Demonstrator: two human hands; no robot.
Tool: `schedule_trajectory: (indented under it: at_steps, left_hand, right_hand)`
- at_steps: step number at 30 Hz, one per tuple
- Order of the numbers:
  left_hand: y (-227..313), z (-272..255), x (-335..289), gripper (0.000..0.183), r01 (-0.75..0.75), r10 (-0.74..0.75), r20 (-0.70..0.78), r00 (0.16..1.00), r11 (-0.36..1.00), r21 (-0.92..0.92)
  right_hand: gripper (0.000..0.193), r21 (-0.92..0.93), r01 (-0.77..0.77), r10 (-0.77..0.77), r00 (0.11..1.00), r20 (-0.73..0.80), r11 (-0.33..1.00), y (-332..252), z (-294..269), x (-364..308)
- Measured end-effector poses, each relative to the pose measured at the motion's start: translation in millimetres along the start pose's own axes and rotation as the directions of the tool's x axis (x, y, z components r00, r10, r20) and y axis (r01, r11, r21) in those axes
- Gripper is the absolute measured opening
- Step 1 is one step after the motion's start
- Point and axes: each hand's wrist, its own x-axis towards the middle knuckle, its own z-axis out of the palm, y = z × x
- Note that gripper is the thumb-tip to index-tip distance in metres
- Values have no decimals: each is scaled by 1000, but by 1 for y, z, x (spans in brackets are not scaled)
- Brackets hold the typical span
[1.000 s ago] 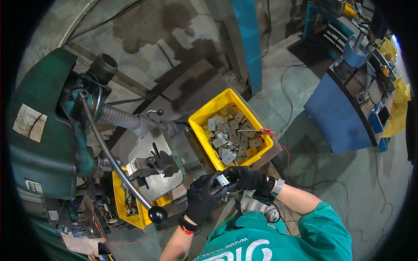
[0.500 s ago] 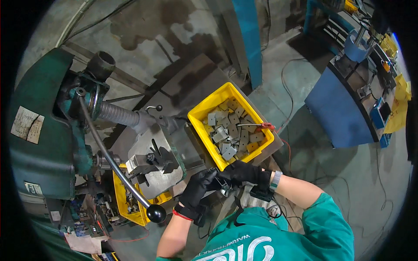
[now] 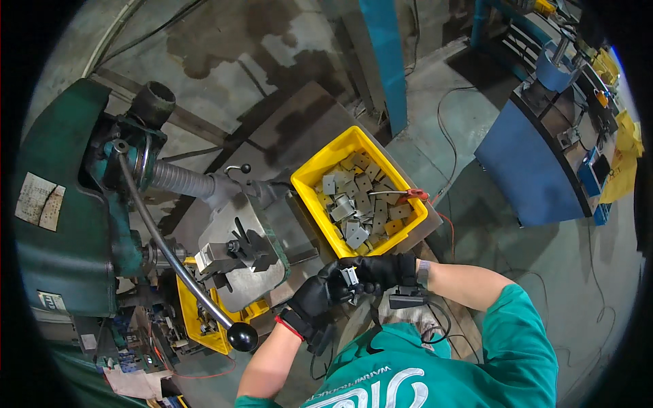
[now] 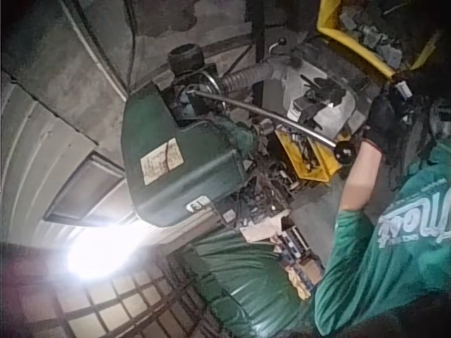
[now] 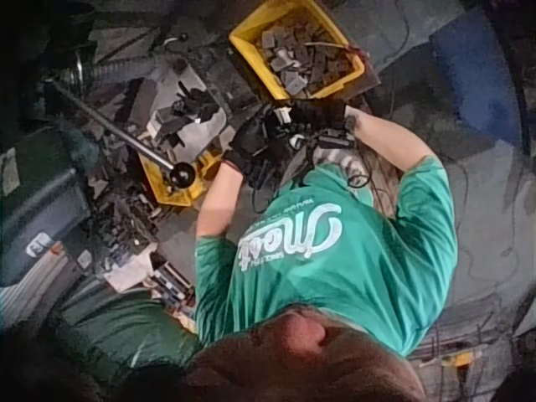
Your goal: The person is seen sorting through metal pieces from one yellow bin to another and onto a machine table.
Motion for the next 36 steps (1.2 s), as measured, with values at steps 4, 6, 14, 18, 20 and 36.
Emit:
schedule_trajectory:
  at_steps: [4, 6, 14, 18, 20, 36]
  left_hand:
    - [-1, -15, 2, 42, 42, -43, -30, 999, 999, -34]
    - [-2, -21, 3, 42, 70, -71, -32, 997, 997, -33]
    - [-8, -29, 6, 39, 33, -25, -98, 995, 996, 80]
    - [-11, -29, 0, 32, 60, -16, -170, 985, 964, 258]
    - [-12, -32, -5, 30, 122, -79, -210, 975, 971, 203]
    - [-11, -63, -13, 32, -322, 320, -44, 946, 943, -82]
  right_hand:
    - [37, 157, -155, 146, 987, 69, 975, 12, -23, 11]
    - [20, 108, -73, 66, 996, 67, 991, 17, -28, 14]
    - [30, -31, 22, -23, 998, -55, 999, 20, -19, 13]
    - [40, -922, 105, -472, 877, -92, 374, 43, -39, 39]
    - [43, -722, -403, -130, 819, -559, 562, 19, -10, 37]
    - [17, -968, -247, -632, 746, -211, 32, 3, -85, 60]
